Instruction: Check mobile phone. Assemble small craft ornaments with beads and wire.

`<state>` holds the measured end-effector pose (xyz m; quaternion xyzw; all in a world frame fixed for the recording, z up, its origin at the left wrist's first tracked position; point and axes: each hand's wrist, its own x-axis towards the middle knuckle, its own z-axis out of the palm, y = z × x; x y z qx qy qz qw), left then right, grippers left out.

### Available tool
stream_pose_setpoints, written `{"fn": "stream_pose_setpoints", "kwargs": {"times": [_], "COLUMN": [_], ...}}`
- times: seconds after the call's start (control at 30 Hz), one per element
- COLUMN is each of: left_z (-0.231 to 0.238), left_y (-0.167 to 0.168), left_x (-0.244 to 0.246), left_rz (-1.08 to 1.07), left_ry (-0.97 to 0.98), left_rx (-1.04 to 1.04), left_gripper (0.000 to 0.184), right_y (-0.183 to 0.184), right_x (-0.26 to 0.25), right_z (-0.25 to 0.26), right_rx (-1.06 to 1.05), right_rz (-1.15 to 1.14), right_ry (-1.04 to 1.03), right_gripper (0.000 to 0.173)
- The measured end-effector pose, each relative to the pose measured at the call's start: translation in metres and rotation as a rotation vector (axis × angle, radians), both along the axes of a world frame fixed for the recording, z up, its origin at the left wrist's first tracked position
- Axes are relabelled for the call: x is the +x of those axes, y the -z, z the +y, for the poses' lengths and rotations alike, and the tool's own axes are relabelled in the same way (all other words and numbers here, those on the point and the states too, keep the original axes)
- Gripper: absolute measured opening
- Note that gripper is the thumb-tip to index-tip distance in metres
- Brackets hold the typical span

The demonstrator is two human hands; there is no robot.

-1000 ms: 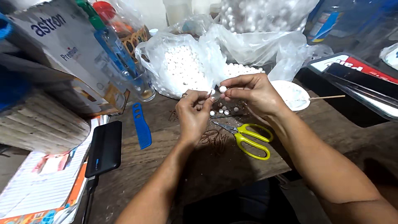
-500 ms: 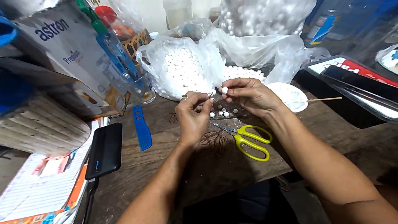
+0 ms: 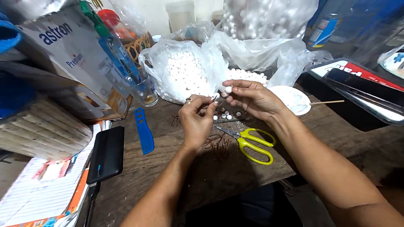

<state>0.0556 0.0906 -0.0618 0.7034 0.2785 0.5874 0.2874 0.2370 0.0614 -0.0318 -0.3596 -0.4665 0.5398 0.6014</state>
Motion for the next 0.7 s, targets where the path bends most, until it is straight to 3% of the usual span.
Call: {"fn": "stream_pose_setpoints", "kwargs": {"times": [0.43, 0.7], "left_z": [-0.0003, 0.0000], "left_y": [0.0015, 0.0036], "left_x": [0.0005, 0.0001], "left_rz": [0.022, 0.076], "left_ry": [-0.017, -0.008], "left_rx": [0.053, 0.086], "left_gripper": [0.007, 0.006], "right_y": [0.0003, 0.0000], "right_x": [0.0014, -0.0063], "right_z": [-0.0005, 0.0017], "right_rx": [-0.043, 0.027], "right_rz": [-0.005, -0.107], "right_ry": [0.021, 0.168], "right_gripper": [0.025, 0.020]}}
